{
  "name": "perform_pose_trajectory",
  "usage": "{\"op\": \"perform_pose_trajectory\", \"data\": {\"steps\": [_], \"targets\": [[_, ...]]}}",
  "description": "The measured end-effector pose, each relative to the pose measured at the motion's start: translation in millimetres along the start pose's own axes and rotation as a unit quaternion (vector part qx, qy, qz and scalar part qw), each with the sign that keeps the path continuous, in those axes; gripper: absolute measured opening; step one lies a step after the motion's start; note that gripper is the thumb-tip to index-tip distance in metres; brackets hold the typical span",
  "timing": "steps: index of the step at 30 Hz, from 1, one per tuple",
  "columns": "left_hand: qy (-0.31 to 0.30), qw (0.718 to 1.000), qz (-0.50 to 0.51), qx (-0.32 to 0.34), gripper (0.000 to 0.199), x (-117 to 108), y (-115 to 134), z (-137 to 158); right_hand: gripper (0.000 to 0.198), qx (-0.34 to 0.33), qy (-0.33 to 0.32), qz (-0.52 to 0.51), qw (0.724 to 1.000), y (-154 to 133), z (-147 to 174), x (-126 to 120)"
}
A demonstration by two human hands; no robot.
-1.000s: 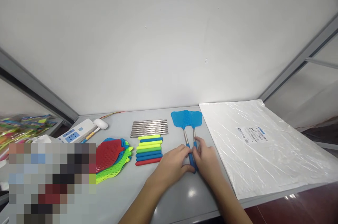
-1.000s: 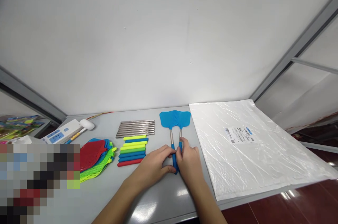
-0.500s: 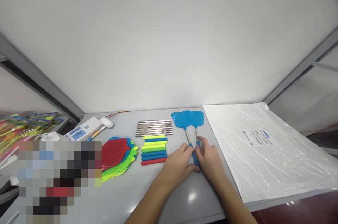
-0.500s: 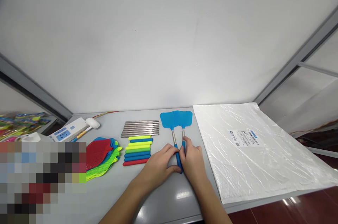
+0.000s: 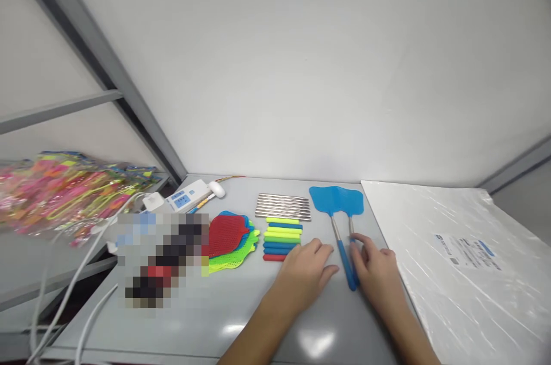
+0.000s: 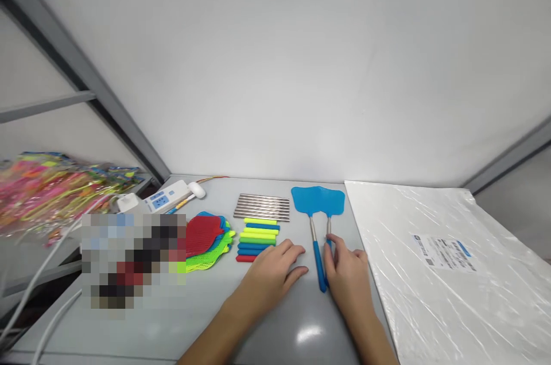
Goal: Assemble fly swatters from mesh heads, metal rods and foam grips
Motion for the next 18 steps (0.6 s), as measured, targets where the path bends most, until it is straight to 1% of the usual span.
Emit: {"op": "perform_pose_trajectory", "data": {"steps": [1,3,5,7,9,12,15,18], "targets": [[0.018,1.0,-0.019,-0.006,0.022,-6.8,-5.2,8.4,0.038,-0.014,0.009,0.011,1.0,-3.4,-1.5,-2.5],[0.049,0.998,-0.041,-0.022,0.024,-20.2,-17.7,26.8,0.036,-0.061,0.011,0.029,0.998,-16.8,-10.3,-7.1],[0.085,0.994,-0.054,-0.05,0.027,-31.2,-31.5,45.2,0.034,-0.124,-0.011,0.051,0.991,-38.7,-27.5,-8.7],[0.12,0.987,-0.07,-0.077,0.026,-37.4,-42.7,61.0,0.033,-0.183,-0.051,0.081,0.978,-65.3,-51.9,-4.3],[0.144,0.981,-0.086,-0.1,0.024,-38.2,-49.4,72.8,0.032,-0.219,-0.108,0.125,0.962,-90.7,-80.3,8.0],[0.16,0.975,-0.09,-0.126,0.017,-33.2,-52.9,83.5,0.029,-0.244,-0.137,0.134,0.951,-118.6,-122.1,32.3],[0.17,0.972,-0.08,-0.144,0.013,-27.9,-54.3,89.0,0.025,-0.254,-0.166,0.141,0.942,-129.4,-153.2,57.5],[0.178,0.968,-0.073,-0.158,0.012,-24.9,-57.1,91.5,0.024,-0.267,-0.204,0.147,0.93,-129.3,-170.2,73.5]]}}
Point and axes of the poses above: each hand's wrist, its own z-axis away from the middle knuckle, its own x-axis out of the palm, y = z × x, the point moved 3 cm from there along -z, towards the middle knuckle, and after that the axes turned 2 degrees about z, right-handed, at the moved point
